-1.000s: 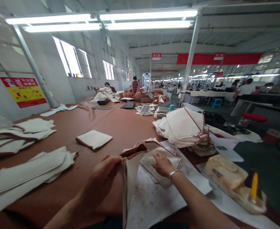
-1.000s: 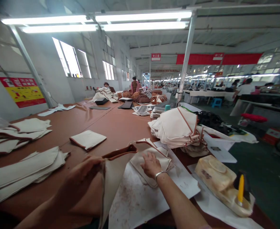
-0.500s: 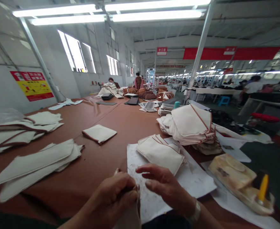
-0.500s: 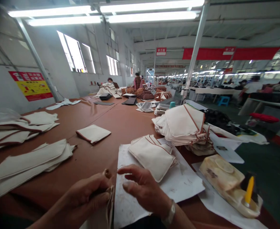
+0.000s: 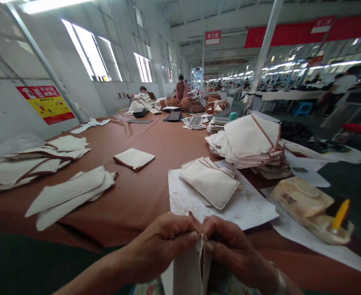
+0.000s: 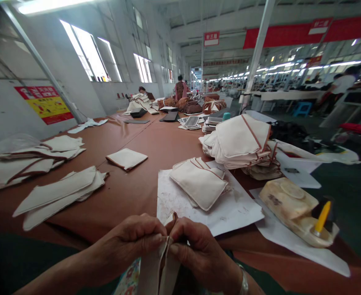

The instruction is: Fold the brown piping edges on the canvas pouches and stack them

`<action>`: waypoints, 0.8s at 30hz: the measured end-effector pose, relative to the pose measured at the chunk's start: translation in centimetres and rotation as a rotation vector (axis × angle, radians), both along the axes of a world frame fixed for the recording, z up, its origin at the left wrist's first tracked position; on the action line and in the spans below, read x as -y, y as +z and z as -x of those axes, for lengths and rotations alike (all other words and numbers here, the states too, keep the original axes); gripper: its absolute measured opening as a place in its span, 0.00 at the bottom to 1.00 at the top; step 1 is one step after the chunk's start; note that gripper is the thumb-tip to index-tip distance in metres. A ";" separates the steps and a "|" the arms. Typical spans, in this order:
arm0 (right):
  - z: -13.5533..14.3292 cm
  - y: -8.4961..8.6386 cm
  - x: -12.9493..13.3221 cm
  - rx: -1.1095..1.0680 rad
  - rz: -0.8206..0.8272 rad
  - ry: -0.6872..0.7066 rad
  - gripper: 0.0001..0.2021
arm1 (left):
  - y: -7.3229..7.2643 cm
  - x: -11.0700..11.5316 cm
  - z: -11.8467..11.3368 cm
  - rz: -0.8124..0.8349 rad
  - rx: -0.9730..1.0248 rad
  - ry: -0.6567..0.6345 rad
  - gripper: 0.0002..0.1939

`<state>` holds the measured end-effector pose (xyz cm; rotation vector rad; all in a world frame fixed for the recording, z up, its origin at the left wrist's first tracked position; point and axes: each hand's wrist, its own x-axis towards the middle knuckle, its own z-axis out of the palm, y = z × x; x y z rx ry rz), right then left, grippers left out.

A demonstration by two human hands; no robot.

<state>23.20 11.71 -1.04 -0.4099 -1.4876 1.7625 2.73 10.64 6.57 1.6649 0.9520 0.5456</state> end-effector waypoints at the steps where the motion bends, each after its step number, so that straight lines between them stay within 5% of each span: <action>1: -0.1 -0.3 0.0 -0.024 0.053 0.026 0.07 | -0.1 -0.1 0.0 -0.001 -0.003 -0.012 0.14; 7: -0.6 -0.7 -0.7 0.060 0.088 0.019 0.10 | -1.1 -0.9 0.0 0.204 0.127 -0.027 0.19; 14: -0.4 0.9 -0.5 0.397 -0.326 -0.129 0.10 | -1.9 -1.1 -0.1 0.359 0.168 0.070 0.19; 24: 0.6 -1.5 0.6 0.474 -0.734 -0.338 0.05 | -4.2 -0.2 0.0 0.348 0.210 0.159 0.17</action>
